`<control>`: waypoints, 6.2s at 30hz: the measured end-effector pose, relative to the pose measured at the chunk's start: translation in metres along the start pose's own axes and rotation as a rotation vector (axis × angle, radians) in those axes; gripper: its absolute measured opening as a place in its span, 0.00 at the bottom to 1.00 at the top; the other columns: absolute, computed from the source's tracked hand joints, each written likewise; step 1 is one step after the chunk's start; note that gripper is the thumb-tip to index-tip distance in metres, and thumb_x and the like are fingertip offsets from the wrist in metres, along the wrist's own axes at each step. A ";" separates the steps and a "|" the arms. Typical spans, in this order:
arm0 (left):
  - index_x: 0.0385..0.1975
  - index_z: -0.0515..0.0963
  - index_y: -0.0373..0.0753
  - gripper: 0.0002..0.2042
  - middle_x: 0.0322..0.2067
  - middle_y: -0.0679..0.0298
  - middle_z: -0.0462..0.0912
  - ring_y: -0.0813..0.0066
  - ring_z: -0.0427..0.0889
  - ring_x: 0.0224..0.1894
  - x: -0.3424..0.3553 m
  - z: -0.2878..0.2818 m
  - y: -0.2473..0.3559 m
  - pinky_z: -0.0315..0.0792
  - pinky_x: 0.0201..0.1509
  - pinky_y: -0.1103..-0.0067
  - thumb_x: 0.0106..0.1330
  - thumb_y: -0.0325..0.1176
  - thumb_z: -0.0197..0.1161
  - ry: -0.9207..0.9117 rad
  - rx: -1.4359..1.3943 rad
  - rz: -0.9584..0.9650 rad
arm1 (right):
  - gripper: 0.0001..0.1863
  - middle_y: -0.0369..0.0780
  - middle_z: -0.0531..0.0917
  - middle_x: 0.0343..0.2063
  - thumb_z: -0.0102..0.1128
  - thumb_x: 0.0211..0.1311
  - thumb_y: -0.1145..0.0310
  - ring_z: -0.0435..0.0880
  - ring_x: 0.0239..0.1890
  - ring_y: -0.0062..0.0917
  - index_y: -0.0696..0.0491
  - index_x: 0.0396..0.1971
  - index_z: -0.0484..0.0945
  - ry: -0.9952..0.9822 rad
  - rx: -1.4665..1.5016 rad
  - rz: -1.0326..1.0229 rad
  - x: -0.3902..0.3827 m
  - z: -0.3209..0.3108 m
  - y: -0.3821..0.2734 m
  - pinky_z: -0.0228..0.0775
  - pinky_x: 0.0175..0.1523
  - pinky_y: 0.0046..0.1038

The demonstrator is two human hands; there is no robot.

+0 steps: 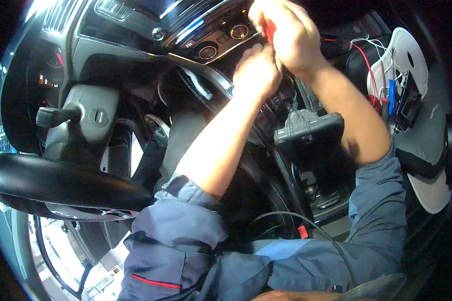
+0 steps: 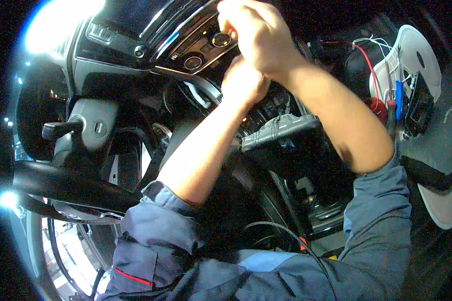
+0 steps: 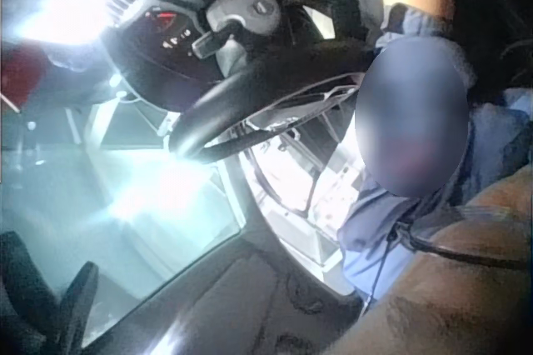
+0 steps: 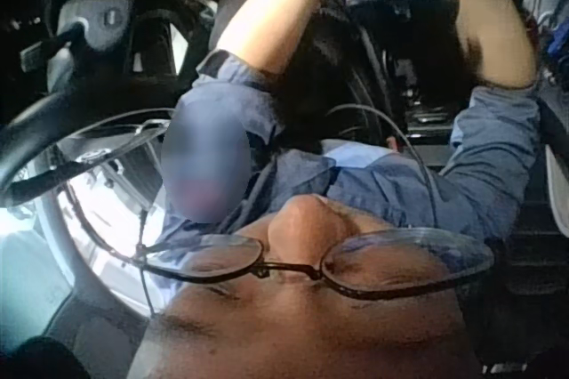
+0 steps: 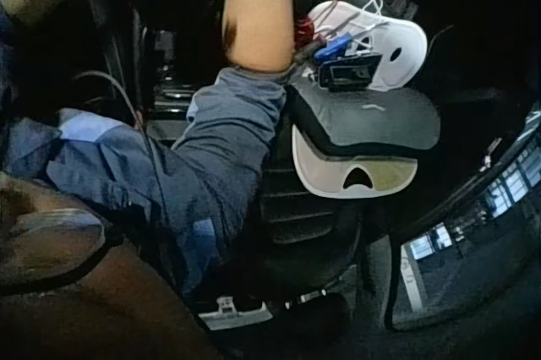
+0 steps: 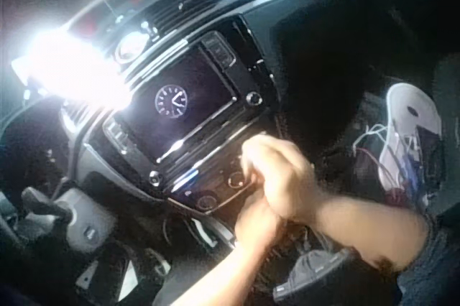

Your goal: The person sits in the driver seat and works on the car's center console, connecting red and black wires to the stereo unit and using a blue pry tool to remove and reposition interior trim panels. The person handles the stereo unit, wiring harness, and trim pieces throughout the clip.

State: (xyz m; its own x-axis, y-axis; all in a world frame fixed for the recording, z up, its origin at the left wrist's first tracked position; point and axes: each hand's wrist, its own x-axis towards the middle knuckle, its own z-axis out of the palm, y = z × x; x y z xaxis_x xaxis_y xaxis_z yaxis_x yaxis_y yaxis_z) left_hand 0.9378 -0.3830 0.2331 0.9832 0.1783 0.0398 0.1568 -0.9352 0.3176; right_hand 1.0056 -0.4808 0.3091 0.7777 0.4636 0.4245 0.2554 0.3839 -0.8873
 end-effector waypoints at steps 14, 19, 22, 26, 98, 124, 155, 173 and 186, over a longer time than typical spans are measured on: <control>0.48 0.80 0.32 0.19 0.43 0.48 0.86 0.48 0.86 0.45 0.003 0.004 -0.001 0.80 0.52 0.57 0.75 0.45 0.55 -0.095 0.037 -0.062 | 0.35 0.31 0.74 0.13 0.63 0.66 0.32 0.74 0.17 0.17 0.48 0.14 0.73 -0.406 0.062 0.276 0.017 -0.017 -0.017 0.65 0.25 0.22; 0.48 0.80 0.36 0.20 0.42 0.50 0.83 0.48 0.84 0.47 0.002 0.010 -0.004 0.79 0.52 0.56 0.78 0.49 0.52 0.026 0.013 -0.013 | 0.27 0.39 0.83 0.18 0.69 0.65 0.45 0.81 0.19 0.25 0.52 0.16 0.79 -0.361 -0.789 -0.466 0.033 -0.032 -0.039 0.74 0.25 0.29; 0.47 0.80 0.38 0.21 0.42 0.50 0.82 0.49 0.83 0.49 0.002 0.013 -0.007 0.79 0.53 0.58 0.79 0.50 0.50 0.057 0.013 0.029 | 0.16 0.40 0.84 0.18 0.66 0.68 0.59 0.87 0.20 0.28 0.53 0.22 0.86 -0.386 -1.438 -0.587 0.012 -0.038 -0.058 0.76 0.22 0.28; 0.49 0.80 0.34 0.21 0.48 0.43 0.83 0.47 0.85 0.52 0.005 0.007 -0.004 0.79 0.57 0.58 0.76 0.49 0.54 -0.081 0.005 -0.095 | 0.07 0.42 0.85 0.21 0.69 0.56 0.67 0.88 0.24 0.31 0.54 0.31 0.86 -0.488 -1.463 -0.665 -0.001 -0.033 -0.063 0.81 0.27 0.30; 0.63 0.76 0.42 0.24 0.57 0.49 0.83 0.55 0.83 0.59 -0.006 -0.001 -0.001 0.76 0.64 0.63 0.69 0.45 0.62 -0.028 -0.079 0.052 | 0.12 0.46 0.86 0.41 0.60 0.65 0.65 0.87 0.46 0.38 0.52 0.44 0.85 -0.546 -1.288 -0.443 -0.003 -0.009 -0.058 0.83 0.53 0.39; 0.61 0.77 0.43 0.27 0.52 0.49 0.85 0.52 0.85 0.55 0.000 0.019 -0.017 0.77 0.57 0.61 0.67 0.52 0.63 -0.009 -0.369 0.009 | 0.11 0.44 0.88 0.38 0.56 0.69 0.62 0.90 0.41 0.38 0.53 0.39 0.82 -0.349 -1.310 0.158 0.004 -0.002 -0.058 0.84 0.45 0.39; 0.65 0.75 0.45 0.31 0.59 0.52 0.83 0.56 0.81 0.62 -0.007 -0.006 -0.004 0.73 0.66 0.64 0.66 0.55 0.65 -0.180 -0.118 -0.150 | 0.14 0.44 0.87 0.35 0.62 0.65 0.57 0.90 0.43 0.36 0.51 0.41 0.86 -0.461 -1.279 -0.224 0.002 -0.005 -0.049 0.83 0.46 0.39; 0.55 0.81 0.37 0.22 0.48 0.46 0.87 0.49 0.87 0.53 0.002 -0.024 0.010 0.79 0.58 0.59 0.66 0.44 0.61 -0.256 -0.051 -0.205 | 0.12 0.46 0.88 0.38 0.63 0.61 0.62 0.90 0.41 0.37 0.50 0.42 0.85 -0.588 -1.331 -0.340 0.007 -0.011 -0.059 0.85 0.46 0.38; 0.57 0.80 0.41 0.20 0.49 0.49 0.88 0.54 0.87 0.51 0.007 -0.001 -0.006 0.81 0.56 0.63 0.70 0.45 0.59 -0.133 -0.131 0.000 | 0.14 0.46 0.83 0.39 0.68 0.57 0.58 0.86 0.43 0.41 0.49 0.40 0.85 -0.663 -1.229 -0.410 0.001 -0.009 -0.058 0.81 0.48 0.40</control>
State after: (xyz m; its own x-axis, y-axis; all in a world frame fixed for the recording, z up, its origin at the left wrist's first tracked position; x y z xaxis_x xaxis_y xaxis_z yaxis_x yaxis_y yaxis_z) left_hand 0.9437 -0.3754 0.2322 0.9883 0.1281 -0.0828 0.1515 -0.8858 0.4387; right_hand 0.9967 -0.5104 0.3596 0.2152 0.8985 0.3826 0.9752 -0.1771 -0.1327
